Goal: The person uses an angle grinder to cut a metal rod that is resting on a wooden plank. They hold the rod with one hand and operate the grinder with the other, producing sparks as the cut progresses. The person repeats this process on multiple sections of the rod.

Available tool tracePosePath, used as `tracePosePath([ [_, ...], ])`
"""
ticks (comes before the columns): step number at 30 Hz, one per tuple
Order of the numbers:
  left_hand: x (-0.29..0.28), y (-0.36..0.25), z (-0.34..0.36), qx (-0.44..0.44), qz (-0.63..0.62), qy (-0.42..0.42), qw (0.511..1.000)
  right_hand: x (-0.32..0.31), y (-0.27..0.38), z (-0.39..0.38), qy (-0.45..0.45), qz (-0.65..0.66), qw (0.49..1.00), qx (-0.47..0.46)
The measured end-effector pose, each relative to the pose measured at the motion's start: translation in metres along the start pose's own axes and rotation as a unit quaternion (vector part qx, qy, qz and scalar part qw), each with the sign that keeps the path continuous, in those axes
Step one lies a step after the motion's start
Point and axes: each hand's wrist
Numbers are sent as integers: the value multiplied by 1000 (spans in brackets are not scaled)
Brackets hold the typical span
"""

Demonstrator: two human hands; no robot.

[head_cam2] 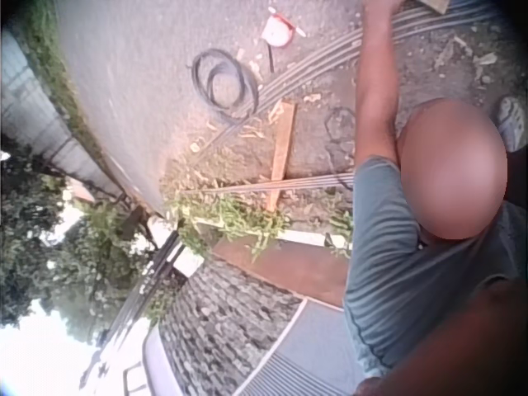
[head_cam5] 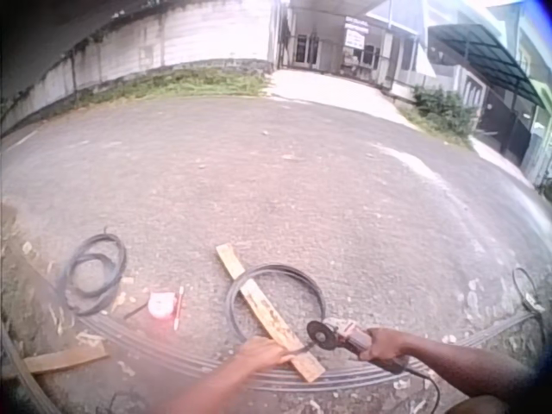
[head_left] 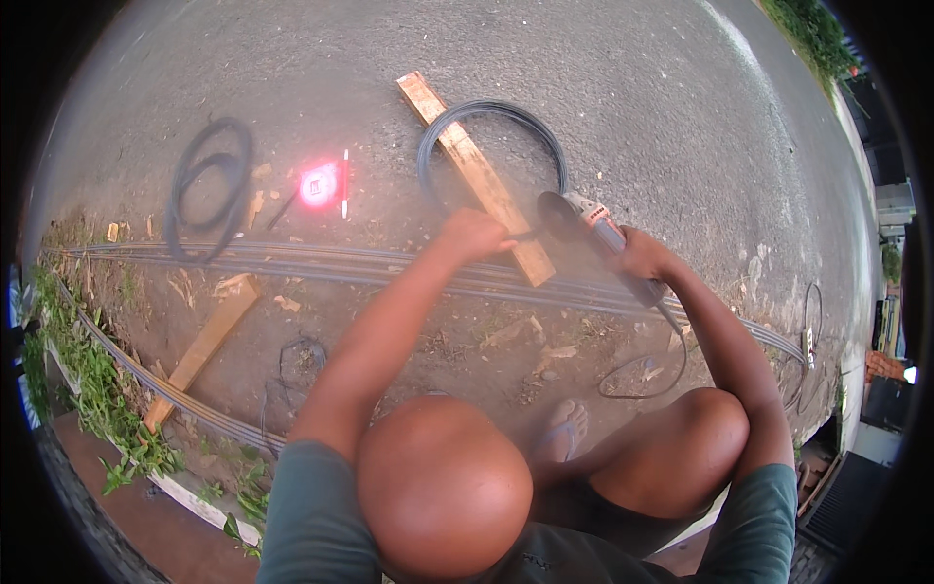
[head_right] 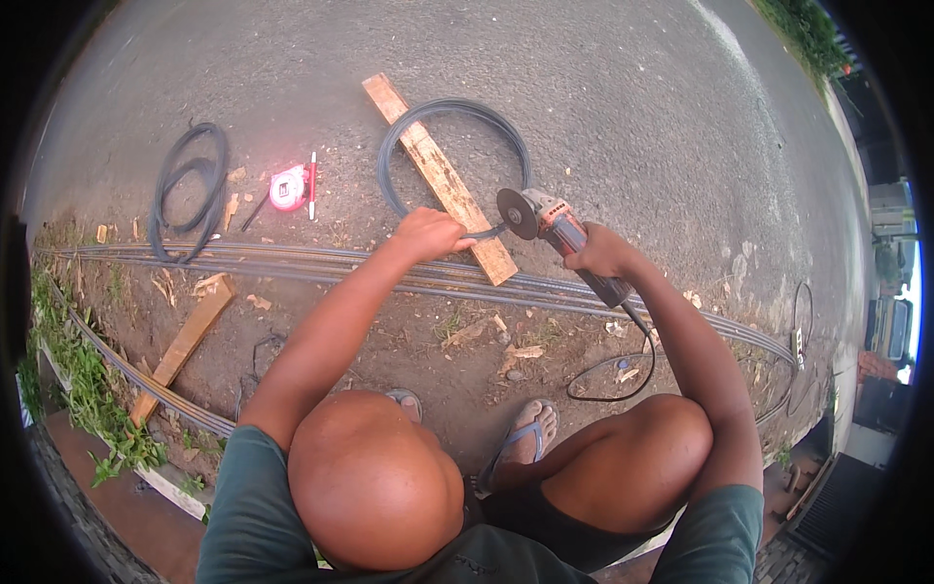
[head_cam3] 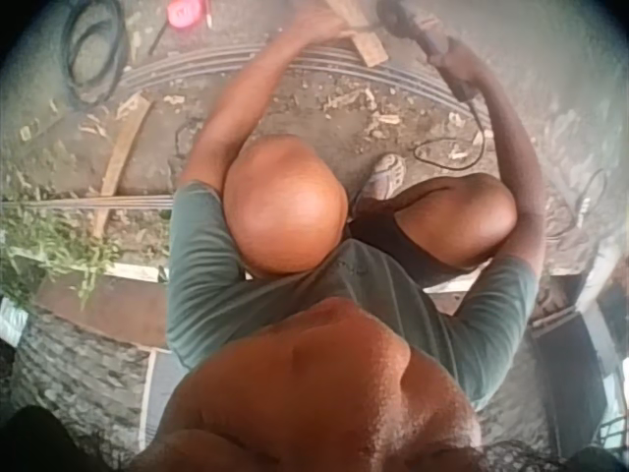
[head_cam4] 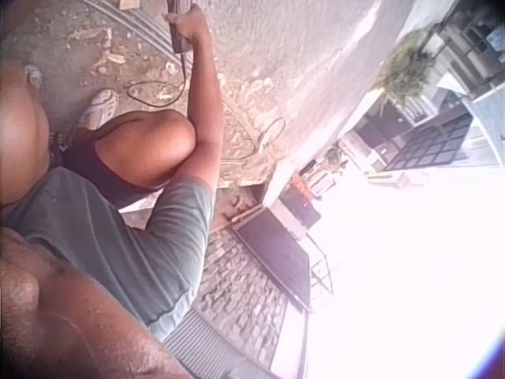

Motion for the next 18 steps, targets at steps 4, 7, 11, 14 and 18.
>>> tracePosePath([
  [4,-3,6,7,-3,8,4,1000,-4,2,12,-7,-13,1000,2],
  [7,-2,6,8,-6,8,9,1000,-3,1,15,-8,-20,1000,0],
  [11,0,6,10,-7,9,4,1000,-4,4,16,-4,-5,1000,6],
  [14,0,7,9,-2,17,-3,1000,-6,7,15,-3,-9,1000,8],
  [18,-6,4,8,-3,19,11,1000,-7,10,16,-3,-15,1000,14],
])
Point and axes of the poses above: each hand's wrist, its own z-axis towards the middle knuckle, its own x-axis out of the palm, y = z × x, and after that the axes turned 10 degrees about -x, right-handed
